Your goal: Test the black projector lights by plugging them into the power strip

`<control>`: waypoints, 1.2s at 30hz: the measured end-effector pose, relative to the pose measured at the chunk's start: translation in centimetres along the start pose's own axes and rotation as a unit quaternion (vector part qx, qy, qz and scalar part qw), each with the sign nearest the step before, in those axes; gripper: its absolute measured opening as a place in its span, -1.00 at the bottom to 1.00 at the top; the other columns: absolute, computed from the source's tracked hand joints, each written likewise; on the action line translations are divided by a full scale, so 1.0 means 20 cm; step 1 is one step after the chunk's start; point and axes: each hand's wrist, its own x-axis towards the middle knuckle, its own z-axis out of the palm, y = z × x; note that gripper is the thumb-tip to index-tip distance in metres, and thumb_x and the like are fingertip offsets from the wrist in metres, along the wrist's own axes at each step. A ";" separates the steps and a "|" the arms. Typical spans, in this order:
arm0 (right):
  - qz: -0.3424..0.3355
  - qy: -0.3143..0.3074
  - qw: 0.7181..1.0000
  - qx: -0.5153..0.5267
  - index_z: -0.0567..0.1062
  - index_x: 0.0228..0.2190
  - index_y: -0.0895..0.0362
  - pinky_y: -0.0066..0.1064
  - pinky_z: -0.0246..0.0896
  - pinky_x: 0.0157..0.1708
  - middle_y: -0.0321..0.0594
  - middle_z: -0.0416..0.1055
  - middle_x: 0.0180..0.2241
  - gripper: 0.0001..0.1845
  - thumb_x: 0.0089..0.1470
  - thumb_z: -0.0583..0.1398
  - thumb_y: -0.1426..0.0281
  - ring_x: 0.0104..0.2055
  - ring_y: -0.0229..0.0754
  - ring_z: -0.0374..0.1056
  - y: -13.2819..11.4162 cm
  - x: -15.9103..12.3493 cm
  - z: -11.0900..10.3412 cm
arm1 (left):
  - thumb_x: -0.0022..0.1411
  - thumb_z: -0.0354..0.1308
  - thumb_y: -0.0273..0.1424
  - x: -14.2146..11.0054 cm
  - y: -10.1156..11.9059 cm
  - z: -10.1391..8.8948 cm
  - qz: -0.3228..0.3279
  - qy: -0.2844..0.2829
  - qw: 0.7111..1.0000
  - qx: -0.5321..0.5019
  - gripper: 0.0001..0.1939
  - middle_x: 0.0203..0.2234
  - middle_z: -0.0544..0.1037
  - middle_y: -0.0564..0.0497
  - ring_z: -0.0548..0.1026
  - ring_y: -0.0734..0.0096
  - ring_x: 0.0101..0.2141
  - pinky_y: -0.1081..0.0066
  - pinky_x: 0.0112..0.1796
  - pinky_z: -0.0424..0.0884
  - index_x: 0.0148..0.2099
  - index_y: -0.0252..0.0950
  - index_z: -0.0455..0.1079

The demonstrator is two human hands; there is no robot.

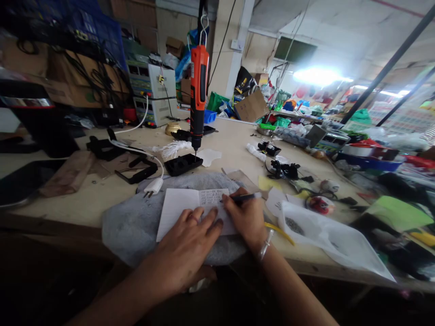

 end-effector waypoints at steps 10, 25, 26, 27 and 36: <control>0.009 -0.005 1.000 -0.008 0.36 -0.60 0.14 -0.42 0.09 -0.64 -0.28 0.33 -0.69 -0.69 -0.06 0.17 0.16 -0.64 -0.23 0.24 -0.01 -0.01 0.00 | -0.06 0.30 -0.07 0.00 0.01 -0.01 0.000 -0.009 1.000 -0.001 -0.22 0.16 0.22 -0.26 0.16 -0.09 0.11 0.03 0.07 0.06 0.11 -0.37 0.16; 0.109 0.046 0.986 0.115 0.39 -0.64 0.17 -0.44 0.21 -0.66 -0.23 0.38 -0.73 -0.59 0.02 0.14 0.12 -0.68 -0.21 0.31 -0.01 0.00 -0.01 | -0.01 0.03 0.19 -0.06 -0.07 -0.06 -0.121 0.189 0.969 -0.106 -0.19 0.10 0.26 -0.29 0.21 -0.06 0.10 -0.01 0.06 0.17 0.09 -0.32 0.18; 0.111 0.049 0.985 0.122 0.39 -0.64 0.17 -0.43 0.22 -0.67 -0.21 0.38 -0.73 -0.57 0.04 0.12 0.10 -0.68 -0.19 0.32 0.00 0.00 0.00 | 0.05 0.03 0.13 -0.08 -0.10 -0.09 -0.183 0.236 0.948 -0.109 -0.25 0.07 0.28 -0.31 0.22 -0.03 0.10 0.01 0.05 0.18 0.08 -0.34 0.16; 0.113 0.052 0.984 0.126 0.38 -0.63 0.17 -0.42 0.23 -0.67 -0.20 0.39 -0.72 -0.54 0.06 0.09 0.08 -0.67 -0.18 0.34 0.01 0.01 0.01 | 0.08 0.05 0.08 -0.10 -0.14 -0.11 -0.248 0.258 0.927 -0.116 -0.29 0.03 0.31 -0.32 0.26 -0.03 0.07 0.01 0.02 0.22 0.09 -0.36 0.14; -0.002 0.074 0.996 0.042 0.41 -0.60 0.12 -0.25 0.30 -0.61 -0.08 0.41 -0.71 -0.41 0.16 -0.13 0.04 -0.65 -0.03 0.39 0.06 0.01 -0.03 | -0.03 0.14 -0.41 -0.05 -0.21 -0.16 -0.336 0.168 0.816 -0.440 -0.39 -0.47 0.50 -0.03 0.47 0.30 -0.54 0.34 -0.52 0.40 0.09 -0.37 0.09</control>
